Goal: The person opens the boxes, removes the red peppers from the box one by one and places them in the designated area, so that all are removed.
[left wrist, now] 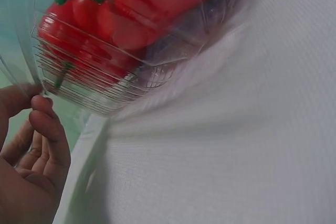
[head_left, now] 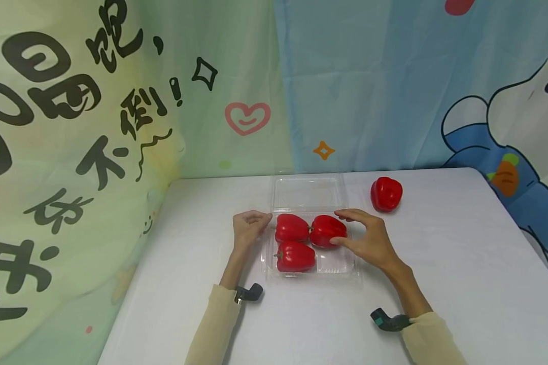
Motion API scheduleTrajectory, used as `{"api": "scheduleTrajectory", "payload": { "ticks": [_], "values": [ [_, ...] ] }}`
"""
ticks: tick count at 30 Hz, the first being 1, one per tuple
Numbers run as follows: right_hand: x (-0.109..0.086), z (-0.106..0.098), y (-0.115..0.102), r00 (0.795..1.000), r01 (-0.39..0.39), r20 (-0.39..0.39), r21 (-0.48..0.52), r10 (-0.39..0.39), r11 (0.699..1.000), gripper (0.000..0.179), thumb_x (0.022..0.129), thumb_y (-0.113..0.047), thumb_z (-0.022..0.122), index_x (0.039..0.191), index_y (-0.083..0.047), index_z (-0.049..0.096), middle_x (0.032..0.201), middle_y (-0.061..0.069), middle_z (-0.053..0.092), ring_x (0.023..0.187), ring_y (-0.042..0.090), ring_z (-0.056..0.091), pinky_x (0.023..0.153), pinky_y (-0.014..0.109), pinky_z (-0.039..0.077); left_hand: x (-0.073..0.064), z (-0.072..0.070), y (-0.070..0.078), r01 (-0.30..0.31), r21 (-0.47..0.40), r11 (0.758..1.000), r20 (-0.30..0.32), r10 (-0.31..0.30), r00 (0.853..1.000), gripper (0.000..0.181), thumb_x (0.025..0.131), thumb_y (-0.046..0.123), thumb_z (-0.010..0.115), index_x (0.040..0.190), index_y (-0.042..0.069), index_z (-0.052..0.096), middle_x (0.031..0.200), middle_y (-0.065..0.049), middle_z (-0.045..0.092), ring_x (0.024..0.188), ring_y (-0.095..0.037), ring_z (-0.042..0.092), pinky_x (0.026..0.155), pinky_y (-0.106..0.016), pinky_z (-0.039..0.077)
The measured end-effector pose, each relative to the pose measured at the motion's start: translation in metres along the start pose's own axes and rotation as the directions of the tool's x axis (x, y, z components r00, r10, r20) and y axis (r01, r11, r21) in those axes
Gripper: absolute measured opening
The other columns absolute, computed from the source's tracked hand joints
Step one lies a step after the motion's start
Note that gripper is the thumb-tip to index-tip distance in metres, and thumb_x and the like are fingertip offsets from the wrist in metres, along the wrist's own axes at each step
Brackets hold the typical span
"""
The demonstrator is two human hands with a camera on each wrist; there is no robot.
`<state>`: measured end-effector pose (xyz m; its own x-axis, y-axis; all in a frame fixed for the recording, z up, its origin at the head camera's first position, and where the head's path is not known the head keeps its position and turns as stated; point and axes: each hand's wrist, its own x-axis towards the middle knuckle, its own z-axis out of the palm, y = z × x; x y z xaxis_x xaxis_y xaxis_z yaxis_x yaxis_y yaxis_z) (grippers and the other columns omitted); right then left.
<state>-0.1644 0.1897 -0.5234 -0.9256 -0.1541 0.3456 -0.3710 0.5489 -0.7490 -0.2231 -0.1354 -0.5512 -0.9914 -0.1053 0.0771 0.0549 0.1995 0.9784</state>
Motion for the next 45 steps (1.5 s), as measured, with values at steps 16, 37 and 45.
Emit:
{"api": "scheduleTrajectory", "payload": {
  "ticks": [16,37,45],
  "values": [
    [0.007,0.004,-0.015,0.986,-0.045,0.156,-0.131,0.065,0.99,0.081,0.078,-0.021,0.099,0.149,-0.006,0.064,0.149,0.02,0.068,0.14,0.044,0.061,0.106,0.063,0.057,0.001,0.0,-0.001,0.007,0.012,1.0,0.002,-0.007,1.0,0.021,0.095,0.017,0.082,0.089,-0.003,0.08,0.075,-0.021,0.076,0.056,-0.007,0.061,0.054,-0.022,0.048],
    [0.012,0.012,-0.014,0.981,-0.036,0.181,-0.21,0.075,0.977,0.083,0.076,-0.02,0.101,0.149,-0.004,0.063,0.143,0.019,0.065,0.134,0.04,0.061,0.103,0.059,0.061,0.001,0.0,0.0,0.019,-0.013,1.0,-0.003,-0.019,1.0,0.018,0.094,0.013,0.083,0.089,-0.004,0.08,0.076,-0.026,0.076,0.054,-0.007,0.061,0.053,-0.02,0.046],
    [0.013,0.012,-0.014,0.983,-0.02,0.176,-0.205,0.057,0.979,0.081,0.074,-0.021,0.101,0.145,-0.005,0.066,0.14,0.018,0.065,0.132,0.039,0.061,0.101,0.059,0.062,0.002,0.0,-0.002,0.008,-0.007,1.0,-0.004,-0.008,1.0,0.019,0.094,0.015,0.083,0.089,-0.004,0.081,0.076,-0.027,0.075,0.055,-0.008,0.061,0.053,-0.02,0.047]
  ]
}}
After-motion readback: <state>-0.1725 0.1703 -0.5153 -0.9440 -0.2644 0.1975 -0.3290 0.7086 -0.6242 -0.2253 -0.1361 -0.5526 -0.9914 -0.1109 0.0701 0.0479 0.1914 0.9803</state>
